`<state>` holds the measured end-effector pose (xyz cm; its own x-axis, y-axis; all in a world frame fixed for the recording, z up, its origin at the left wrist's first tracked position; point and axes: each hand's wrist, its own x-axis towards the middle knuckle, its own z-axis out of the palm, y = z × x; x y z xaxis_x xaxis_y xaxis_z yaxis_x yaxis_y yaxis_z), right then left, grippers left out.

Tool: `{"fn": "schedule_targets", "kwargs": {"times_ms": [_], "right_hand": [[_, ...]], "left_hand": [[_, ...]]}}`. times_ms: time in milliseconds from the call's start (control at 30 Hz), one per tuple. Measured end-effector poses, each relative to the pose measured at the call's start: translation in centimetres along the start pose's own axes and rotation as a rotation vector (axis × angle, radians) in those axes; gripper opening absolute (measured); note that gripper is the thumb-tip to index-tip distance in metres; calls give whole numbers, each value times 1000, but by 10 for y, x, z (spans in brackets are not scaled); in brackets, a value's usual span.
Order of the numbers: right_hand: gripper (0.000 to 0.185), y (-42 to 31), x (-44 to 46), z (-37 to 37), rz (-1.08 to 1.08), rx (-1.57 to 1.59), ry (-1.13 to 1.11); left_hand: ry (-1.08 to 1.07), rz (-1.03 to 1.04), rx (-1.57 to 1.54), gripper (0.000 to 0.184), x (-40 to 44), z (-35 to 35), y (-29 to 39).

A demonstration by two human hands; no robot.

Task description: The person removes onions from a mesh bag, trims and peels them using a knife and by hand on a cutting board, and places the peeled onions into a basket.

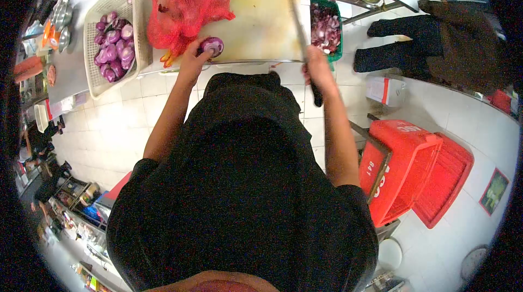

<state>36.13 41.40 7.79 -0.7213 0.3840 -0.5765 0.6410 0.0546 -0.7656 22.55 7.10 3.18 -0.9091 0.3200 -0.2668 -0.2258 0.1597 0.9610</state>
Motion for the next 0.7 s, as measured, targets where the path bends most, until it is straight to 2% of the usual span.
{"fn": "schedule_targets", "kwargs": {"times_ms": [100, 200, 333, 400, 500, 600, 667, 700], "right_hand": [[43, -8, -20, 48, 17, -38, -159], [44, -13, -18, 75, 7, 40, -255], [45, -16, 8, 42, 163, 128, -82], [46, -2, 29, 7, 117, 266, 12], [44, -3, 24, -11, 59, 134, 138], [43, -13, -1, 34, 5, 73, -8], [41, -7, -10, 77, 7, 49, -110], [41, -6, -12, 96, 57, 64, -134]], "left_hand": [[15, 62, 77, 47, -6, -6, 4], [-1, 0, -14, 47, -14, -14, 11], [-4, 72, 44, 47, -25, -31, 17], [3, 104, 13, 48, -28, -42, 11], [-5, 149, -84, 50, -34, -55, 10], [10, 176, 11, 49, -40, -73, 1], [93, 213, 200, 47, -54, -82, 27], [103, 198, 157, 47, -57, -86, 27]]}}
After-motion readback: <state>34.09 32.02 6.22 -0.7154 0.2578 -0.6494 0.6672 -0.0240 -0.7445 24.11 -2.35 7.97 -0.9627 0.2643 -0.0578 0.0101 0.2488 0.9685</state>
